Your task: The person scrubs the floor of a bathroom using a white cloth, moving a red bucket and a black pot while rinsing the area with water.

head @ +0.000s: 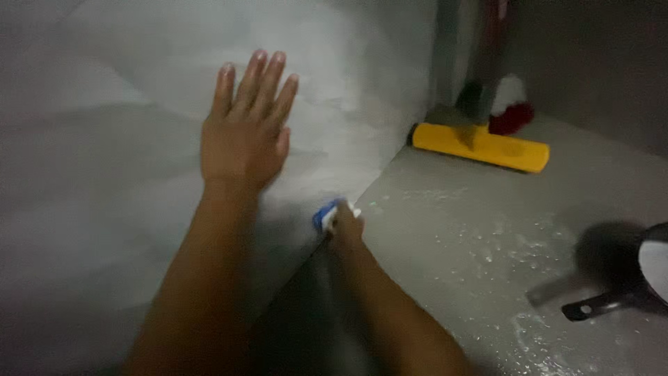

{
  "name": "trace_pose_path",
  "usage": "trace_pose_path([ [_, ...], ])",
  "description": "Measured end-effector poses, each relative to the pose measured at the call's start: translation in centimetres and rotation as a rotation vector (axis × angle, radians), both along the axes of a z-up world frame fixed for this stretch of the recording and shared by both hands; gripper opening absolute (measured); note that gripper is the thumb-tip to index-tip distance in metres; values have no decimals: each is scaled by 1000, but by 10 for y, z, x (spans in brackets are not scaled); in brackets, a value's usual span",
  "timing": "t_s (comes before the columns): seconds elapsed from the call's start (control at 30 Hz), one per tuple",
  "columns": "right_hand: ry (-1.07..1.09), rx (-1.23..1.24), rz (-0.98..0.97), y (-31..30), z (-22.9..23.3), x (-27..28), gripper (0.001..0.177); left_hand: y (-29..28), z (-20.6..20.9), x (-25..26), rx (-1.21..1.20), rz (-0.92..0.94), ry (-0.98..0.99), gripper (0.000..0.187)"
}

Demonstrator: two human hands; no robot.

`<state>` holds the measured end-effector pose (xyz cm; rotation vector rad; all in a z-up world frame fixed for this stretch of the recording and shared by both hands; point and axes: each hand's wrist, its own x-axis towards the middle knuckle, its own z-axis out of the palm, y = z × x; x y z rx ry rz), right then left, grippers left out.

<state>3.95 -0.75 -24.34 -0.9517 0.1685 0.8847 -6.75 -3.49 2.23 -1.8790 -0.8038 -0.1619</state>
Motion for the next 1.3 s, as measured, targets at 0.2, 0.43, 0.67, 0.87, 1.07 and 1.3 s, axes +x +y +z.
trace_pose_path([
  [0.2,-30,188,-129,-6,114,18,73,5,-5,-2,101,-48,-1,76],
  [0.43,-581,177,-220,-4,181,42,68,11,-9,-4,106,-120,-42,74],
  [0.67,-131,-130,6,23,-17,1,86,4,-8,-1,112,-44,-20,75],
  [0.87,101,-97,-2,39,-8,-7,89,4,-6,0,37,-43,-25,77],
  [1.07,-344,220,-122,20,104,38,102,10,-12,0,82,-78,-53,73],
  [1.3,-249,-101,18,0,2,0,93,14,-5,-4,65,-123,-36,66],
])
